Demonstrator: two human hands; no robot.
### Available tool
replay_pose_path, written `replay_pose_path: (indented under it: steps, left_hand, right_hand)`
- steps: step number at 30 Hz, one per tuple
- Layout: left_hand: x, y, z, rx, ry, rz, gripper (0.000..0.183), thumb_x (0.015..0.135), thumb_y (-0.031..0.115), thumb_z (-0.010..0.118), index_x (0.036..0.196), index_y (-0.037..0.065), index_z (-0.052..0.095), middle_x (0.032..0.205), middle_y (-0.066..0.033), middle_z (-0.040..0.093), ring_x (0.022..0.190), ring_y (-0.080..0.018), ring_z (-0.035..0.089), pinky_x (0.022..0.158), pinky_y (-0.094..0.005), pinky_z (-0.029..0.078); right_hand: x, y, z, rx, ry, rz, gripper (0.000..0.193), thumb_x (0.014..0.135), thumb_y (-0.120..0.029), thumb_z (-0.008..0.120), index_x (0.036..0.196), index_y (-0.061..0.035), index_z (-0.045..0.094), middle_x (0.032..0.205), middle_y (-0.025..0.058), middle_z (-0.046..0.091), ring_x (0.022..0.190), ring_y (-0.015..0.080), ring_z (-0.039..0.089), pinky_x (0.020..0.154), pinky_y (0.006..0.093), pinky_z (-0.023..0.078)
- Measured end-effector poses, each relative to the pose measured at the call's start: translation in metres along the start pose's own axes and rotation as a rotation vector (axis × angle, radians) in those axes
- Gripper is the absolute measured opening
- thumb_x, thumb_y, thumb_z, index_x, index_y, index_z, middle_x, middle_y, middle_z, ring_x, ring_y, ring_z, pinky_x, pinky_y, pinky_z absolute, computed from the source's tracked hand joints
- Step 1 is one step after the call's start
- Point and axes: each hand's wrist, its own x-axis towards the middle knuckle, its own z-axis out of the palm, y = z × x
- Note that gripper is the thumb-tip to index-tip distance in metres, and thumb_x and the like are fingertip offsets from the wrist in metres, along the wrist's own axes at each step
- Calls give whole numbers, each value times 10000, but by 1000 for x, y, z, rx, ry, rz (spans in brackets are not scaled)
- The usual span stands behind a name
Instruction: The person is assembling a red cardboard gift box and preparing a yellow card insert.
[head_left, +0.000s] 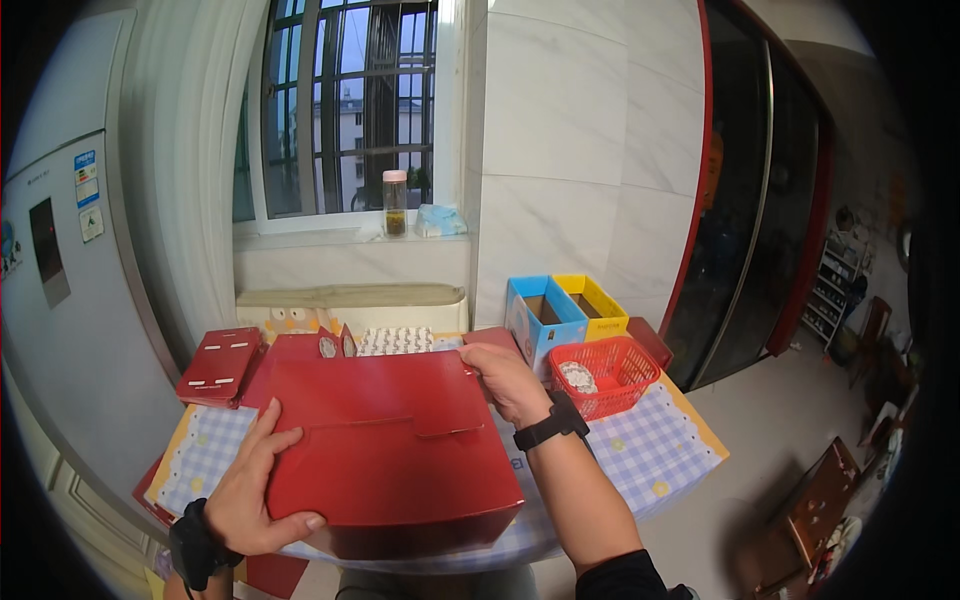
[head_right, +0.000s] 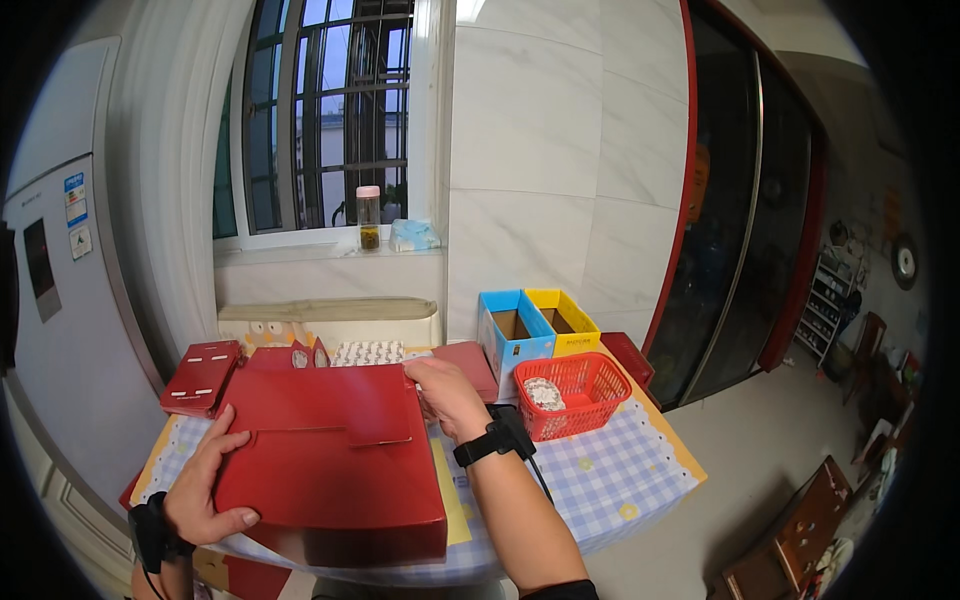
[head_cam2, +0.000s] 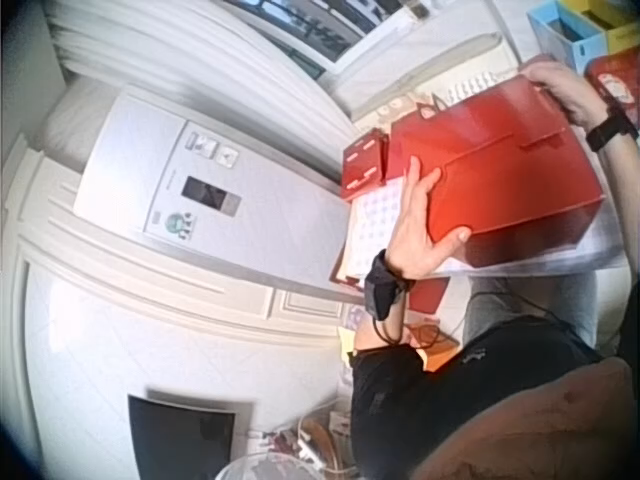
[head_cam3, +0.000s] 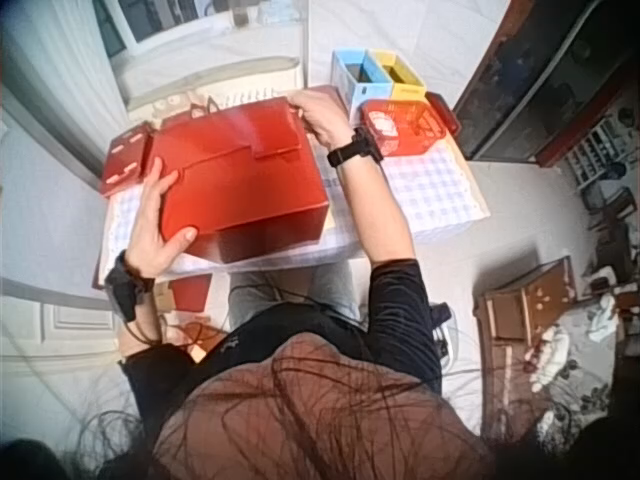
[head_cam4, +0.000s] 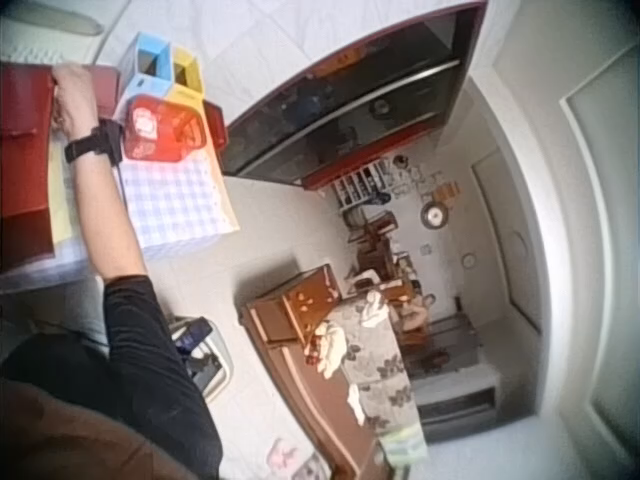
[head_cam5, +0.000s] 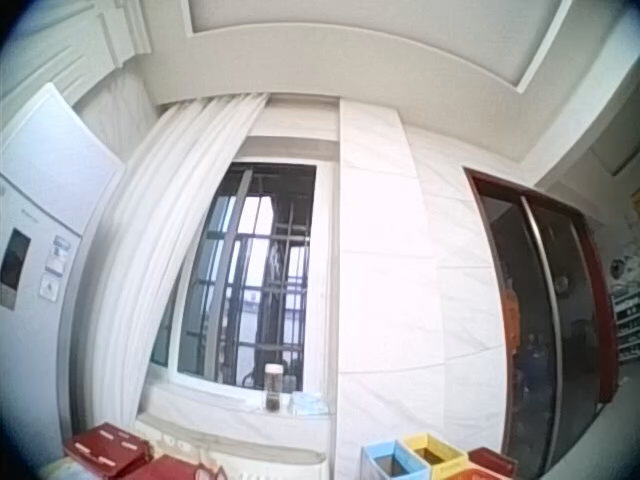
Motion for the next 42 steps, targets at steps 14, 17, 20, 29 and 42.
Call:
replay_pose_path:
  steps: [14, 17, 20, 29, 42]
  left_hand:
    - [3, 17, -4, 27, -83, -63, 895, 709, 467, 728, 1369, -19, 369, 1471, -371, 156, 1380, -476, 210, 1106, -462, 212]
    - [0, 19, -1, 58, -53, -115, 893, 707, 458, 736, 1373, -11, 370, 1457, -410, 108, 1388, -484, 176, 1105, -465, 215]
    - [-1, 26, 0, 49, -11, -183, 876, 701, 454, 744, 1365, 0, 397, 1434, -446, 89, 1389, -499, 151, 1103, -471, 220]
    - [0, 28, 3, 46, 51, -172, 836, 661, 416, 796, 1293, -42, 494, 1422, -428, 180, 1379, -502, 171, 1111, -496, 203]
    - [2, 28, 4, 153, 65, -14, 856, 657, 448, 784, 1268, -78, 497, 1329, -437, 339, 1304, -546, 296, 1107, -549, 168]
  right_hand:
    - [-2, 2, 3, -145, -25, -87, 227, 936, -145, 518, 960, 46, 637, 894, 83, 667, 763, 107, 622, 684, 235, 496]
    - [-4, -4, 6, -232, -47, -104, 236, 943, -139, 511, 978, 55, 640, 902, 88, 668, 776, 116, 625, 697, 239, 499]
    - [-4, -3, 8, -294, -30, -132, 244, 947, -139, 509, 1004, 56, 643, 906, 92, 668, 790, 125, 629, 709, 245, 502]
    - [-12, 3, 25, 50, 47, -90, 314, 967, -149, 470, 1196, 33, 584, 1104, 114, 631, 964, 149, 607, 850, 263, 479]
    - [-13, -8, 13, -39, -257, 81, 382, 935, -119, 520, 1299, -80, 412, 1136, 107, 559, 1008, 138, 582, 832, 260, 500]
